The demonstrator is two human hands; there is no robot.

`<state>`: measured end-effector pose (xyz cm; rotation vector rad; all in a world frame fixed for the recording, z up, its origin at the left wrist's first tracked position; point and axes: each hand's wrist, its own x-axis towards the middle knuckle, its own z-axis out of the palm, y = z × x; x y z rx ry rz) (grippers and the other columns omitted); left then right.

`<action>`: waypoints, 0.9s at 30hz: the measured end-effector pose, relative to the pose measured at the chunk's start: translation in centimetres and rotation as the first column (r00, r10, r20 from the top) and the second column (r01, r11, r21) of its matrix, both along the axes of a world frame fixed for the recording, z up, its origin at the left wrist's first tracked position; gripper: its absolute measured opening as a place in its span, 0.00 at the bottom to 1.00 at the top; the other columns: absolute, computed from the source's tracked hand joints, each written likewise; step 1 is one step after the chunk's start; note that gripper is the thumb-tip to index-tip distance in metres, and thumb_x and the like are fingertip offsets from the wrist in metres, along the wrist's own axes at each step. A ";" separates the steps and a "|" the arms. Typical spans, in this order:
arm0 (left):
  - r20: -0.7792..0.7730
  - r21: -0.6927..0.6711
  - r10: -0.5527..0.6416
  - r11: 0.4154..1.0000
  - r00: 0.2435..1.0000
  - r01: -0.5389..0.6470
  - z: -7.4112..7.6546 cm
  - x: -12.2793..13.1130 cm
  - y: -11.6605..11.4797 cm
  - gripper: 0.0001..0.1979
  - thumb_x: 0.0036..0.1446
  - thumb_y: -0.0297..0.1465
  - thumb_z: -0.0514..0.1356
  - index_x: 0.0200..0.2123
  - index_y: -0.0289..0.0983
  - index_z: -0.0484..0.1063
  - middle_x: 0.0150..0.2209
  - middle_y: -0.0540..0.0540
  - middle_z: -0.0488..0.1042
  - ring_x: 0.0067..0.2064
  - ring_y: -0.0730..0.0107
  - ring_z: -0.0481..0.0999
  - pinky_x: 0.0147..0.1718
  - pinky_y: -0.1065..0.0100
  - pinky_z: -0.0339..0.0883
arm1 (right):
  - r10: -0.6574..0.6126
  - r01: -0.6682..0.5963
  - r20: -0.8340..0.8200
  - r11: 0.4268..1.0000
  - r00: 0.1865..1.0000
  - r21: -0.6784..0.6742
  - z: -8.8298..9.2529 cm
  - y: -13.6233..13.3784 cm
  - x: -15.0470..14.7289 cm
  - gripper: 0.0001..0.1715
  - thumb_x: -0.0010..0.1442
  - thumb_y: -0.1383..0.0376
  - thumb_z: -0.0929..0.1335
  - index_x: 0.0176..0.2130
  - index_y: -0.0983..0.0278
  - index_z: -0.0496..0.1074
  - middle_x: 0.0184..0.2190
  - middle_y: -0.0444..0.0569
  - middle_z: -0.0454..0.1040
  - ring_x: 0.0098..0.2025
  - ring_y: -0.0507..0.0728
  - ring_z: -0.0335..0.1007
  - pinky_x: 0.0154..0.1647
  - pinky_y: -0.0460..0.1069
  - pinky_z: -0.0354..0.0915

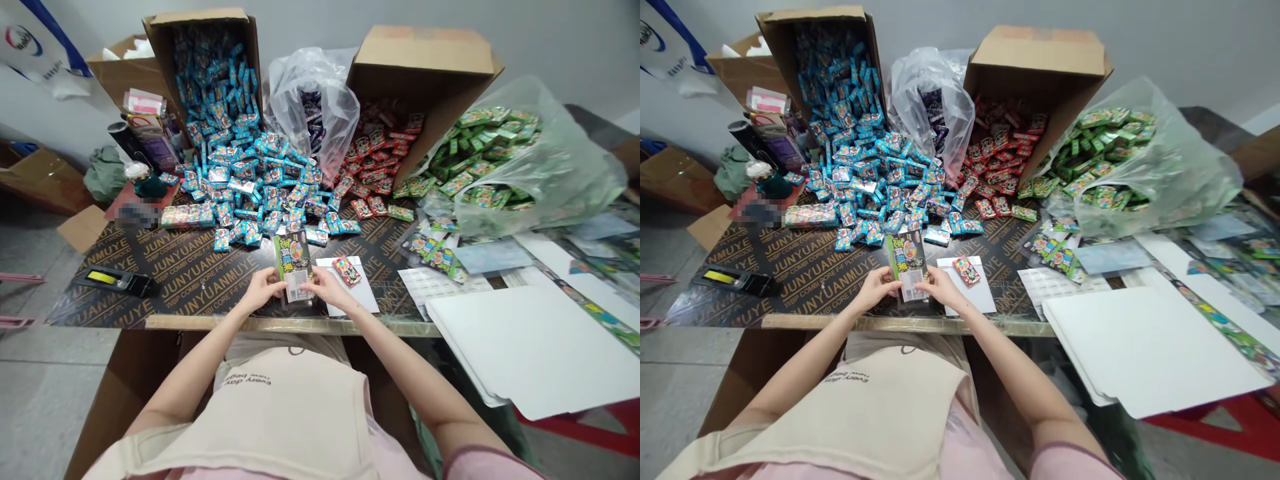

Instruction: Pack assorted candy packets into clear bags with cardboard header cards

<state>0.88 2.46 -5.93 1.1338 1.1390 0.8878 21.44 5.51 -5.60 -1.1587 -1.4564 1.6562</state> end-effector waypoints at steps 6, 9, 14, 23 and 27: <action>0.136 0.055 0.019 0.998 0.990 -0.027 0.6 1.5 0.0 0.25 0.42 0.39 0.70 0.44 0.34 0.74 0.44 0.40 0.79 0.44 0.58 0.78 0.47 0.58 0.71 | -0.286 0.305 -0.188 0.949 0.939 0.079 1.8 0.3 -1.5 0.24 0.46 0.53 0.75 0.39 0.62 0.70 0.36 0.47 0.77 0.37 0.55 0.73 0.43 0.51 0.69; 0.267 0.076 0.242 0.960 0.933 -0.271 2.1 2.7 0.4 0.26 0.45 0.39 0.69 0.47 0.34 0.74 0.48 0.40 0.77 0.49 0.58 0.76 0.52 0.58 0.67 | -0.330 0.356 -0.213 0.929 0.920 0.097 2.7 -0.5 -2.8 0.25 0.50 0.49 0.72 0.42 0.60 0.69 0.39 0.47 0.77 0.41 0.56 0.73 0.45 0.50 0.69; 0.342 -0.040 0.322 0.944 0.883 -0.328 3.9 3.6 0.1 0.24 0.39 0.38 0.71 0.41 0.33 0.78 0.42 0.42 0.80 0.43 0.61 0.78 0.45 0.64 0.69 | -0.483 0.497 -0.294 0.867 0.825 -0.032 4.4 -1.1 -3.7 0.23 0.60 0.48 0.62 0.37 0.62 0.74 0.36 0.50 0.79 0.43 0.58 0.75 0.48 0.54 0.68; 0.360 -0.276 0.372 0.918 0.855 -0.284 7.0 2.3 0.5 0.12 0.39 0.36 0.67 0.26 0.33 0.78 0.33 0.42 0.81 0.33 0.67 0.78 0.29 0.71 0.67 | -0.390 0.352 -0.424 0.921 0.818 -0.168 6.3 -1.1 -1.6 0.06 0.44 0.69 0.70 0.28 0.62 0.75 0.28 0.43 0.79 0.32 0.56 0.77 0.45 0.53 0.69; 0.297 -0.248 0.274 0.947 0.915 -0.202 7.5 2.0 0.6 0.15 0.36 0.33 0.71 0.30 0.33 0.79 0.31 0.42 0.81 0.33 0.66 0.78 0.34 0.68 0.69 | -0.332 0.313 -0.419 0.943 0.845 -0.115 6.3 -1.2 -0.9 0.07 0.45 0.66 0.73 0.30 0.61 0.75 0.30 0.44 0.80 0.35 0.56 0.77 0.46 0.54 0.70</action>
